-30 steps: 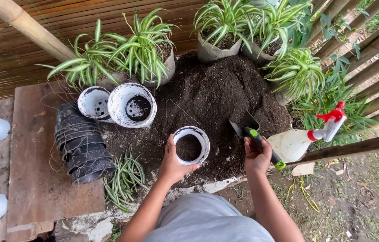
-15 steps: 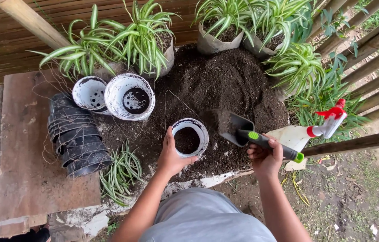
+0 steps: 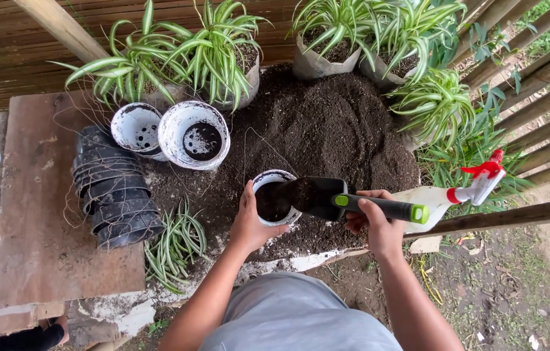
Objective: The person fills a white plastic pot with soil using a hand trowel, then places a spider plant cutting into the pot and covers the roots with additional soil. The person works at a wooden table with several other potted plants and gardening tools nearby.
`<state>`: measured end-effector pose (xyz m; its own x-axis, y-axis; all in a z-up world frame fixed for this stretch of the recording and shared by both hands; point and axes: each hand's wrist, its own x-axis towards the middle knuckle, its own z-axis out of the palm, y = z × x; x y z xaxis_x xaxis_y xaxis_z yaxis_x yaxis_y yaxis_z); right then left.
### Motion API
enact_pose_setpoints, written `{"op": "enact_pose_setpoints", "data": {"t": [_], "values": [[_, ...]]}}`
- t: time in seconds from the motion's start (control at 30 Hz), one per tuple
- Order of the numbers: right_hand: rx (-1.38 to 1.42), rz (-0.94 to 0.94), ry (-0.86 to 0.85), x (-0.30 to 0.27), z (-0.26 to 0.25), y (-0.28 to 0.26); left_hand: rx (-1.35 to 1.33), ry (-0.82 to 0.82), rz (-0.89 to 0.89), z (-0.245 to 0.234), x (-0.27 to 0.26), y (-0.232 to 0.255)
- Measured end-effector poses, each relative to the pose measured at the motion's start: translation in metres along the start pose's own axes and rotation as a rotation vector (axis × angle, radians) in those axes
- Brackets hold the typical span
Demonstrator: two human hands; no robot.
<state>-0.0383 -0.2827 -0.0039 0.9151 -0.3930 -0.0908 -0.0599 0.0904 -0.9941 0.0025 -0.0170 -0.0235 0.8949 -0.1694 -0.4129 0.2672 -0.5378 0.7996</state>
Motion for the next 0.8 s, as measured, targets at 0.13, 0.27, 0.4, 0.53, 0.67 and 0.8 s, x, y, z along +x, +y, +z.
{"op": "enact_pose_setpoints", "data": {"t": [0.13, 0.27, 0.4, 0.53, 0.67, 0.8], "values": [[-0.113, 0.014, -0.059, -0.009, 0.018, -0.024, -0.01, -0.003, 0.008, -0.001, -0.005, 0.003], [-0.187, 0.007, -0.102, -0.013, 0.028, -0.03, 0.001, -0.001, 0.02, 0.001, -0.001, -0.002], [-0.229, -0.039, -0.143, -0.015, 0.032, -0.032, 0.005, -0.006, 0.025, 0.001, -0.003, -0.001], [-0.372, -0.108, -0.183, -0.019, 0.046, -0.027, 0.007, -0.012, 0.029, 0.002, -0.001, -0.004], [-0.4, -0.184, -0.346, -0.025, 0.057, -0.023, 0.016, 0.004, 0.044, 0.002, 0.003, -0.004], [-0.455, -0.274, -0.405, -0.025, 0.062, -0.018, 0.014, 0.013, 0.065, 0.001, 0.001, -0.003]]}}
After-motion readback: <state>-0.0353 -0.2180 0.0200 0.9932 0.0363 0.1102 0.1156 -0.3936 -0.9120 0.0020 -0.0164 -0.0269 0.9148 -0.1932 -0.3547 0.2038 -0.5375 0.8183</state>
